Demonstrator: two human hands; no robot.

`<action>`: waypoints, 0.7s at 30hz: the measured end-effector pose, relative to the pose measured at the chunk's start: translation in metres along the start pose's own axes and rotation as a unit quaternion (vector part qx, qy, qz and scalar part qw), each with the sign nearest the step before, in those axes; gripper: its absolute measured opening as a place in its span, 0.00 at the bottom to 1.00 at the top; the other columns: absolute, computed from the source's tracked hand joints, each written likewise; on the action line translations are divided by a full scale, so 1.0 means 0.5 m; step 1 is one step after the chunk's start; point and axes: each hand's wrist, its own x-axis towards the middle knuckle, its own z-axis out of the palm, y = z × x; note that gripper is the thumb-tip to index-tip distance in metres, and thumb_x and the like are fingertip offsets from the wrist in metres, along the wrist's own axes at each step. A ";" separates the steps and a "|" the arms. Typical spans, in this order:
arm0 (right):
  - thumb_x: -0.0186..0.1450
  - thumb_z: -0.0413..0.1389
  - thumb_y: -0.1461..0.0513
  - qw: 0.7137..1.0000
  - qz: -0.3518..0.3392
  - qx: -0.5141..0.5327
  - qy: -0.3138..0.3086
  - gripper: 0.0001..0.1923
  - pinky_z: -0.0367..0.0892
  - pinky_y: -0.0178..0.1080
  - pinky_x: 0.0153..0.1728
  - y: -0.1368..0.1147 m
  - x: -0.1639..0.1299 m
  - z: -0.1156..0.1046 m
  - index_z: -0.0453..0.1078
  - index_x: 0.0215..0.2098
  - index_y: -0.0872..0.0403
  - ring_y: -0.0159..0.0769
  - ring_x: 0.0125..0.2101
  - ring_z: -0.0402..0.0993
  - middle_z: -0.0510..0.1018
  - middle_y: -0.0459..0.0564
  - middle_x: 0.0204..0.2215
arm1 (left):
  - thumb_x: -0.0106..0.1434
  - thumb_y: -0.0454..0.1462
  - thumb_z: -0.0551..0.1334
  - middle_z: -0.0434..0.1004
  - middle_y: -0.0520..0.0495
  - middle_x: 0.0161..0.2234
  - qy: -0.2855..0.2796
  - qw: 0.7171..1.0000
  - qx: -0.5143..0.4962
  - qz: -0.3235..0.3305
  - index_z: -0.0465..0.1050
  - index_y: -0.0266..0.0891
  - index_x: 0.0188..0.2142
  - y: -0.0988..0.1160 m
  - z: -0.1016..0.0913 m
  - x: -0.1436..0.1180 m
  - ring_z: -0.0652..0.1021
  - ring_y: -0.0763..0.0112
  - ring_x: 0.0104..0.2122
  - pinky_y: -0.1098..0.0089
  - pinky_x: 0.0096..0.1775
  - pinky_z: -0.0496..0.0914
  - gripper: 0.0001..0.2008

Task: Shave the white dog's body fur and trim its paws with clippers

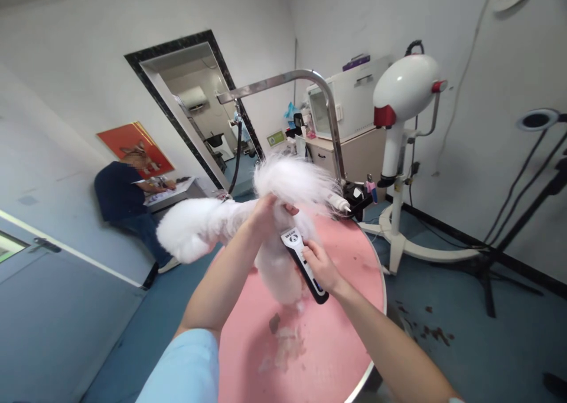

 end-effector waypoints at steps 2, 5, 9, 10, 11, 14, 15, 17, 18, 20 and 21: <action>0.59 0.57 0.52 1.000 -0.012 0.008 -0.004 0.14 0.61 0.31 0.15 -0.010 0.009 0.001 0.69 0.38 0.53 0.29 0.15 0.67 0.75 0.42 0.18 | 0.58 0.36 0.53 0.66 0.46 0.14 -0.005 1.000 0.012 0.000 0.66 0.34 0.15 -0.003 -0.004 0.002 0.73 0.69 0.19 0.70 0.31 0.68 0.17; 0.58 0.58 0.53 1.000 -0.018 0.019 -0.016 0.14 0.60 0.31 0.15 -0.013 0.018 0.004 0.69 0.37 0.52 0.29 0.15 0.67 0.74 0.41 0.18 | 0.57 0.37 0.54 0.68 0.44 0.15 -0.022 0.999 0.029 0.006 0.68 0.33 0.16 -0.008 -0.012 0.011 0.73 0.68 0.19 0.69 0.29 0.68 0.16; 0.58 0.57 0.48 0.989 -0.042 0.136 0.034 0.17 0.64 0.32 0.18 -0.004 0.026 0.003 0.66 0.38 0.51 0.31 0.17 0.70 0.77 0.43 0.22 | 0.57 0.39 0.55 0.73 0.42 0.18 -0.010 0.998 0.041 0.039 0.71 0.32 0.20 -0.013 -0.020 0.023 0.73 0.68 0.20 0.71 0.27 0.68 0.14; 0.58 0.56 0.46 0.984 -0.042 0.163 0.061 0.19 0.65 0.33 0.18 -0.003 0.026 -0.001 0.65 0.37 0.51 0.31 0.18 0.70 0.77 0.44 0.22 | 0.56 0.40 0.55 0.74 0.42 0.19 -0.008 0.998 0.043 0.048 0.72 0.31 0.21 -0.015 -0.023 0.026 0.74 0.68 0.20 0.71 0.26 0.67 0.15; 0.58 0.54 0.44 0.982 -0.031 0.168 0.081 0.20 0.65 0.33 0.18 -0.003 0.025 -0.009 0.65 0.35 0.51 0.31 0.18 0.70 0.77 0.44 0.22 | 0.56 0.40 0.55 0.75 0.41 0.20 -0.012 0.997 0.046 0.053 0.73 0.31 0.22 -0.016 -0.027 0.029 0.74 0.67 0.21 0.71 0.26 0.67 0.15; 0.57 0.54 0.41 0.996 0.029 0.051 0.062 0.24 0.62 0.32 0.16 -0.014 0.018 -0.044 0.66 0.31 0.53 0.29 0.16 0.67 0.73 0.43 0.18 | 0.54 0.41 0.54 0.75 0.39 0.20 -0.044 0.996 0.046 0.062 0.74 0.30 0.22 -0.020 -0.040 0.038 0.75 0.65 0.23 0.69 0.28 0.68 0.17; 0.57 0.54 0.42 0.999 0.036 -0.007 0.037 0.24 0.62 0.32 0.16 -0.020 0.016 -0.056 0.67 0.32 0.54 0.29 0.16 0.66 0.72 0.43 0.18 | 0.53 0.41 0.55 0.76 0.39 0.20 -0.055 0.995 0.042 0.070 0.74 0.30 0.22 -0.021 -0.044 0.040 0.75 0.65 0.23 0.68 0.29 0.69 0.16; 0.59 0.55 0.45 0.994 0.021 -0.109 -0.009 0.22 0.63 0.31 0.18 -0.036 0.017 -0.076 0.70 0.34 0.56 0.29 0.19 0.68 0.73 0.44 0.21 | 0.51 0.41 0.56 0.76 0.40 0.21 -0.070 0.993 0.035 0.088 0.75 0.31 0.22 -0.024 -0.049 0.044 0.75 0.64 0.24 0.67 0.31 0.69 0.14; 0.60 0.55 0.46 0.989 0.008 -0.146 -0.025 0.21 0.63 0.31 0.19 -0.044 0.021 -0.082 0.71 0.34 0.56 0.29 0.21 0.69 0.74 0.45 0.23 | 0.50 0.41 0.57 0.76 0.41 0.21 -0.074 0.993 0.031 0.092 0.75 0.31 0.22 -0.025 -0.050 0.045 0.76 0.64 0.24 0.67 0.32 0.69 0.14; 0.62 0.54 0.48 0.979 -0.010 -0.194 -0.053 0.19 0.63 0.31 0.19 -0.057 0.033 -0.086 0.72 0.35 0.56 0.29 0.21 0.69 0.74 0.45 0.26 | 0.49 0.41 0.59 0.77 0.41 0.22 -0.082 0.993 0.017 0.088 0.75 0.30 0.24 -0.027 -0.049 0.047 0.76 0.64 0.24 0.67 0.32 0.70 0.14; 0.62 0.54 0.49 0.976 -0.016 -0.206 -0.068 0.19 0.63 0.31 0.19 -0.062 0.040 -0.086 0.72 0.35 0.56 0.28 0.21 0.69 0.75 0.45 0.26 | 0.49 0.41 0.59 0.77 0.41 0.22 -0.089 0.993 0.006 0.081 0.75 0.31 0.24 -0.026 -0.048 0.048 0.76 0.64 0.24 0.67 0.32 0.70 0.13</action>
